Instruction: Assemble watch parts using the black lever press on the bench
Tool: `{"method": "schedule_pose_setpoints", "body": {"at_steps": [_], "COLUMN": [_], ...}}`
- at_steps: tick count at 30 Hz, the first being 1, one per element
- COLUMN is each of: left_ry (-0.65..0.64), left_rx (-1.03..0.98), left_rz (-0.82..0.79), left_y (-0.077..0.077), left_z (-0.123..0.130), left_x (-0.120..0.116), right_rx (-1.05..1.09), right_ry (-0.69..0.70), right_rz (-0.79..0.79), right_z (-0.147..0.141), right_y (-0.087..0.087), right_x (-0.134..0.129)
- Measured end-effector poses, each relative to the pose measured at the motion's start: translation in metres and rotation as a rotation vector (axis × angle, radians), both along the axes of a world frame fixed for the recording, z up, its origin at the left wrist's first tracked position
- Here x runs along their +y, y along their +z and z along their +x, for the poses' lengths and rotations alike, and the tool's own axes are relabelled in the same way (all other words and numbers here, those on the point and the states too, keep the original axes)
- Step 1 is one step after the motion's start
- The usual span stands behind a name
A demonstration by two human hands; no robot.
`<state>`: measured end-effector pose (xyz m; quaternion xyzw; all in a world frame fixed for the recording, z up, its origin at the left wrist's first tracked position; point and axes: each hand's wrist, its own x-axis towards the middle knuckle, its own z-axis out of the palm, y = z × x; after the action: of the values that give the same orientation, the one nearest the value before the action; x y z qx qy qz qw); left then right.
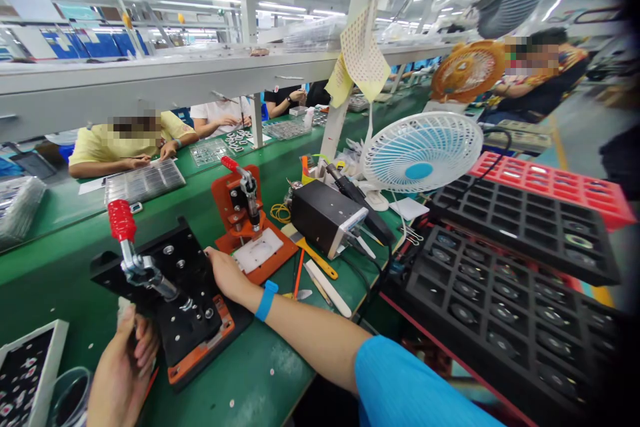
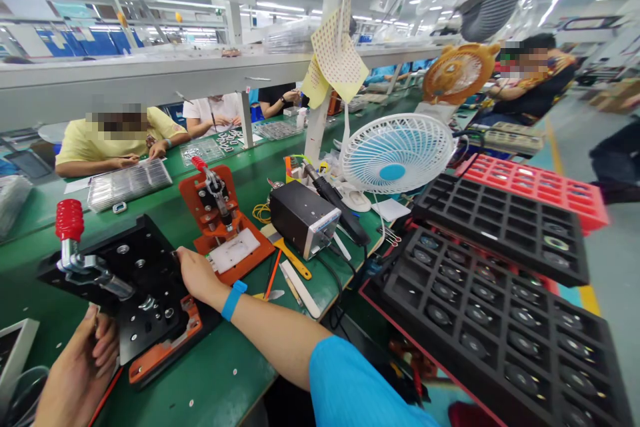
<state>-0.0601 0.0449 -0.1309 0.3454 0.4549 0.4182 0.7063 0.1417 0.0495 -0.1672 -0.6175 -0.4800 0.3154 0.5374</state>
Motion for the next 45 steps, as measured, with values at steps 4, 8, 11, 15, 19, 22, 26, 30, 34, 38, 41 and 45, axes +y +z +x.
{"method": "schedule_pose_setpoints", "body": {"at_steps": [4,8,11,15,19,22,26,30,34,38,41,45], "left_ry": [0.023,0.0,0.006,0.009,0.029,0.082,0.162,0.2,0.213,0.228,0.262,0.288], "left_rx": [-0.032,-0.067,-0.062,-0.009,0.103,0.221,0.378,0.562,0.699,0.758,0.812,0.76], "left_rz": [-0.039,-0.102,-0.102,-0.014,0.167,0.339,0.534,0.769,0.977,1.21,1.307,1.295], "left_y": [0.002,0.007,0.007,0.004,-0.002,-0.008,-0.012,-0.019,-0.022,-0.014,-0.009,-0.008], "left_z": [-0.002,-0.005,-0.003,0.002,0.005,0.005,0.003,0.0,-0.001,-0.001,-0.001,-0.001], "left_x": [0.001,0.0,0.001,-0.001,-0.004,-0.004,-0.013,-0.021,-0.022,-0.02,-0.022,-0.028], "right_rx": [0.005,-0.008,-0.018,0.015,0.101,0.156,0.18,0.18,0.182,0.159,0.129,0.116], "right_ry": [-0.008,-0.02,-0.026,-0.011,0.036,0.059,0.06,0.052,0.035,0.04,0.032,0.016], "right_rz": [-0.005,-0.012,-0.008,0.02,0.078,0.105,0.127,0.12,0.098,0.099,0.098,0.08], "right_z": [0.0,0.0,0.002,0.002,0.003,0.006,0.007,0.007,0.007,0.007,0.006,0.005], "right_y": [0.0,-0.001,-0.002,-0.002,-0.008,-0.016,-0.02,-0.018,-0.017,-0.015,-0.012,-0.01], "right_x": [-0.001,-0.001,0.002,0.005,0.009,0.014,0.014,0.013,0.014,0.012,0.011,0.012]}}
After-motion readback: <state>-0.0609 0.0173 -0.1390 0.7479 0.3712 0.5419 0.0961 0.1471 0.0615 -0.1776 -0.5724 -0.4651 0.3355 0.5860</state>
